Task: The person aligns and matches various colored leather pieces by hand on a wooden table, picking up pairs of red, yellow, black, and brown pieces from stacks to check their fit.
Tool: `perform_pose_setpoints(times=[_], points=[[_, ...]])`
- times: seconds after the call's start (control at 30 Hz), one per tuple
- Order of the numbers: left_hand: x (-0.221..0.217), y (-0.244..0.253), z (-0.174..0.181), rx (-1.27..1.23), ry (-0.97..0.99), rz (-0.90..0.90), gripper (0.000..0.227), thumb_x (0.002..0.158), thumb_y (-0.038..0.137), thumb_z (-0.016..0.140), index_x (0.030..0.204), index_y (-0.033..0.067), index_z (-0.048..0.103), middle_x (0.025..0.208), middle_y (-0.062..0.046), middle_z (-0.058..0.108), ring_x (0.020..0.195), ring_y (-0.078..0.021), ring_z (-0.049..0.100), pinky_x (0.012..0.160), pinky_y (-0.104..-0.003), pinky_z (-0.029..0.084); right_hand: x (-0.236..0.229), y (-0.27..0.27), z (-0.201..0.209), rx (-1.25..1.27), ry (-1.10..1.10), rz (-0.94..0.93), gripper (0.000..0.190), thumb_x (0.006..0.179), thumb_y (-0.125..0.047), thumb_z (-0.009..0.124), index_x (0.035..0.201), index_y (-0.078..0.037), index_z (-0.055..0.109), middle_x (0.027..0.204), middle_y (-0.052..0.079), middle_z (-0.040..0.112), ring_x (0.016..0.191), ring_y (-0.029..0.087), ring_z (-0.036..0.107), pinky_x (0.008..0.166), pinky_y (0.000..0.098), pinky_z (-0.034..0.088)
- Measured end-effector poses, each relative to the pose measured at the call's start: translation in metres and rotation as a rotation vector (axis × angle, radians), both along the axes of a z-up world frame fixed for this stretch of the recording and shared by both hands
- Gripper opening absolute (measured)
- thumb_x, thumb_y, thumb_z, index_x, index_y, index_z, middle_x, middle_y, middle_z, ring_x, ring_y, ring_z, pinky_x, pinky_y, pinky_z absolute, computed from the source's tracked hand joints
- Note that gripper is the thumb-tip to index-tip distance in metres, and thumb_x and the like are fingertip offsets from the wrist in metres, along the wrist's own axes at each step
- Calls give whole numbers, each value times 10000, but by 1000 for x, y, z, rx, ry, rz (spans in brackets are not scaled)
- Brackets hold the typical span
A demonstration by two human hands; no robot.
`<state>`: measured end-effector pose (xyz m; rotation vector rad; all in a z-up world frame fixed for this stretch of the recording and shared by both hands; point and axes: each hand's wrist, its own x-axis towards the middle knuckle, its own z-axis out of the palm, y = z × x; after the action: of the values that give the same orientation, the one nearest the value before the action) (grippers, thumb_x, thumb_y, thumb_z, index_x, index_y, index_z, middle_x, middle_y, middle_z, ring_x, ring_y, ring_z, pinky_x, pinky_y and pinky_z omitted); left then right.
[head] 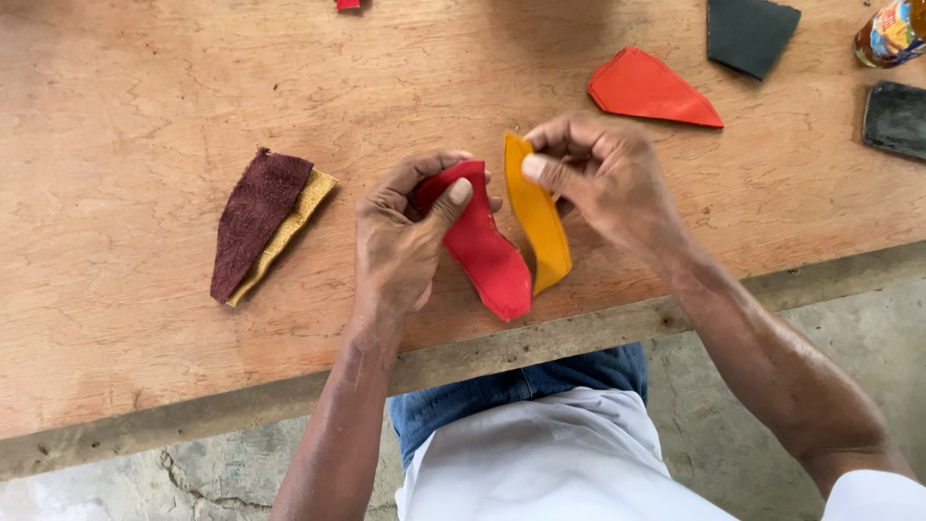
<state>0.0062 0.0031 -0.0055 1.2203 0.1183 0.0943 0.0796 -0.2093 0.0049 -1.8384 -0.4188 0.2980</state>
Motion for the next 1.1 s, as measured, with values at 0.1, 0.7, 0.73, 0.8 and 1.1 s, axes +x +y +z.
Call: perform_pose_setpoints(times=[0.1, 0.7, 0.73, 0.8, 1.1], points=[[1, 2, 3, -9, 10, 12, 236, 942, -31, 688, 1176, -27, 657, 1034, -139, 748, 899, -233, 780, 805, -340, 698, 11, -2, -1, -73, -46, -8, 188, 975, -130, 716, 1141, -41, 716, 976, 70, 769, 810, 105, 739, 686, 229, 651], [4, 2, -2, -16, 100, 2, 257, 906, -87, 697, 1149, -41, 627, 1037, -149, 738, 946, -220, 763, 836, -304, 659, 10, 6, 2, 22, 46, 106, 185, 935, -75, 721, 1118, -48, 727, 1003, 43, 778, 891, 77, 733, 795, 220, 630], [5, 3, -2, -24, 104, -1, 258, 907, -85, 697, 1151, -41, 624, 1037, -150, 738, 948, -219, 761, 842, -303, 660, 10, 7, 2, 66, 50, 131, 180, 936, -71, 715, 1115, -46, 721, 1020, 44, 778, 927, 78, 744, 835, 222, 643], [5, 3, -3, -22, 105, -5, 257, 912, -81, 695, 1155, -39, 622, 1042, -150, 738, 957, -217, 758, 852, -301, 660, 10, 9, 4, 36, 56, 124, 176, 935, -75, 717, 1109, -51, 724, 1014, 47, 783, 927, 90, 750, 837, 231, 645], [4, 0, 10, 280, 98, 71, 278, 882, -25, 752, 1142, -7, 656, 1046, -114, 744, 948, -172, 732, 854, -282, 653, 14, 12, 2, -149, -20, 110, 205, 913, -121, 742, 1113, -77, 743, 997, 51, 786, 876, 123, 754, 792, 254, 647]])
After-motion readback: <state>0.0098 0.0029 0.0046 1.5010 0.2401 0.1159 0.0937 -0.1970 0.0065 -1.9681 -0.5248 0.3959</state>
